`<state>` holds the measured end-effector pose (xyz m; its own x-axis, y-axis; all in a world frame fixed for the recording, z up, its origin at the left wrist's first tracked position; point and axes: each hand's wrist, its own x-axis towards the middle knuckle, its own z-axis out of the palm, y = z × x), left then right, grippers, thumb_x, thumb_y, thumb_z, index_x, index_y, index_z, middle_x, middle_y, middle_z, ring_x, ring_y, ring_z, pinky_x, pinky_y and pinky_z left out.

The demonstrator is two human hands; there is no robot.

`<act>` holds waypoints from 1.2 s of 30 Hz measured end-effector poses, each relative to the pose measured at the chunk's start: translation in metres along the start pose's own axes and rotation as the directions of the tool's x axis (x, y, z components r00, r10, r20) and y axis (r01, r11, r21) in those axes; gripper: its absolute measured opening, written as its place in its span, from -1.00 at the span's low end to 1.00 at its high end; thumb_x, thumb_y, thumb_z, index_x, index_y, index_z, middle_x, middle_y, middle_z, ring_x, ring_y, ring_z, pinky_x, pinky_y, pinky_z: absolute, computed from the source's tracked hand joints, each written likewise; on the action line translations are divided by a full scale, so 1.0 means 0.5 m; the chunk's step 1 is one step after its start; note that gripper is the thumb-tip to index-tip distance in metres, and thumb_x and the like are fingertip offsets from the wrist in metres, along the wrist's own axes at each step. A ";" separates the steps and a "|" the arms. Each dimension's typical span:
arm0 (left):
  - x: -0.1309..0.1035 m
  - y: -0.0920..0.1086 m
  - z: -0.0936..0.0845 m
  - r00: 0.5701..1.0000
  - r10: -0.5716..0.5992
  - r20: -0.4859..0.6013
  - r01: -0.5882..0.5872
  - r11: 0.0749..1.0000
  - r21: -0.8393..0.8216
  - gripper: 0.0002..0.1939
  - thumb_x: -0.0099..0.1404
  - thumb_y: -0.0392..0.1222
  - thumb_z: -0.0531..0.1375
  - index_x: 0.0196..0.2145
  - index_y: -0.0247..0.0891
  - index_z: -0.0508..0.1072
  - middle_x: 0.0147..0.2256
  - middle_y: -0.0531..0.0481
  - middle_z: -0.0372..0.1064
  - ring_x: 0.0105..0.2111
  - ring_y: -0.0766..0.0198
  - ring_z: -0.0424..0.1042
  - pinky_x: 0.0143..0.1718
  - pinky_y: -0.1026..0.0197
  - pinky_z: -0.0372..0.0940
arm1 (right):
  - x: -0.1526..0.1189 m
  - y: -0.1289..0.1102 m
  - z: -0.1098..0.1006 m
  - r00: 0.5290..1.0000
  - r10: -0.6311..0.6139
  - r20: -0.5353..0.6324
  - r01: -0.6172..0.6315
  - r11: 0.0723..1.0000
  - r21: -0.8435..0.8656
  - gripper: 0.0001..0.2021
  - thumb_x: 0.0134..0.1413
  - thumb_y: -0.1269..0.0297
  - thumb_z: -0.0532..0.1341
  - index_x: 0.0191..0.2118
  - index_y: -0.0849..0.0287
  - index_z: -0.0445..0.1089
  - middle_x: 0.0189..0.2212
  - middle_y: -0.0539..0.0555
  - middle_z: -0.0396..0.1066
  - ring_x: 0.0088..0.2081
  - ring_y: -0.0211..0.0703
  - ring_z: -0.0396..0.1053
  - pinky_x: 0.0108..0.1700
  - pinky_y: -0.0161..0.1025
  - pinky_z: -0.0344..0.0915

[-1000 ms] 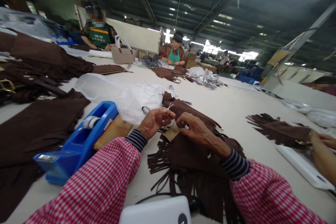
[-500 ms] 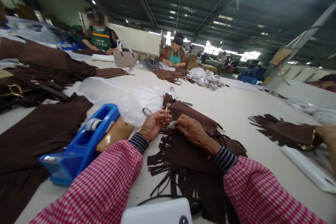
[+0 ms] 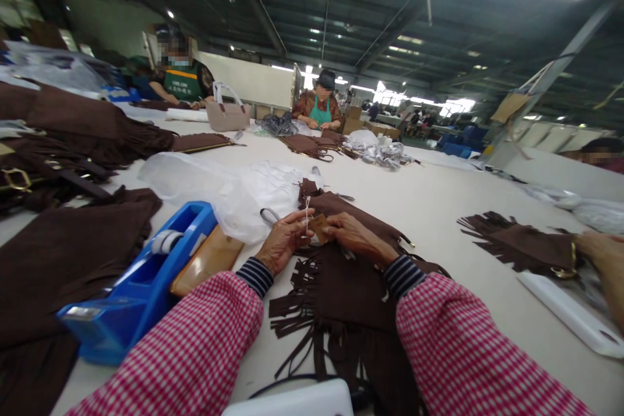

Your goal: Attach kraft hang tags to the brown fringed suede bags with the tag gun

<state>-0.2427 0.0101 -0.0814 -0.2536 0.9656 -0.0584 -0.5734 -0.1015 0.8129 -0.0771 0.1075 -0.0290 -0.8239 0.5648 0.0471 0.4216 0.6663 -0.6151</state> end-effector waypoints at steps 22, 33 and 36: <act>0.013 0.140 -0.053 0.796 0.579 -0.177 -0.313 0.644 0.698 -0.67 -0.04 -0.28 0.32 -0.24 -0.32 0.61 -0.58 0.12 0.29 -0.52 0.33 0.25 -0.44 0.27 0.14 | -0.071 0.023 -0.034 0.993 0.068 -0.092 -0.097 0.927 -0.363 -0.61 0.02 0.32 0.31 0.03 0.12 0.43 -0.21 0.07 0.49 -0.24 -0.09 0.38 -0.28 -0.26 0.15; -0.098 0.115 0.030 0.883 0.455 0.117 -0.147 0.030 0.989 -0.85 0.22 -0.07 0.25 -0.33 -0.17 0.54 -0.39 -0.06 0.47 -0.33 0.07 0.39 -0.34 0.18 0.13 | -0.161 0.123 -0.119 0.956 0.029 -0.293 -0.132 0.932 -0.337 -0.76 0.18 0.29 0.25 -0.03 0.16 0.44 -0.09 0.12 0.47 -0.09 -0.07 0.38 -0.07 -0.20 0.24; -0.123 0.059 0.022 0.994 0.003 0.110 -0.105 0.328 0.939 -0.58 0.23 0.15 0.25 -0.60 -0.22 0.44 -0.59 -0.03 0.37 -0.55 0.20 0.30 -0.49 0.22 0.03 | -0.287 0.163 -0.144 0.927 0.058 -0.371 -0.199 0.913 -0.356 -0.77 0.25 0.16 0.20 -0.06 0.13 0.43 -0.13 0.12 0.46 -0.14 -0.07 0.39 -0.09 -0.17 0.25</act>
<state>-0.2353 -0.0494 -0.0474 -0.1679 0.9858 0.0082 0.5698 0.0902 0.8168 0.1029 0.1158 -0.0291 -0.5988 0.7426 0.3002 0.6840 0.6691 -0.2907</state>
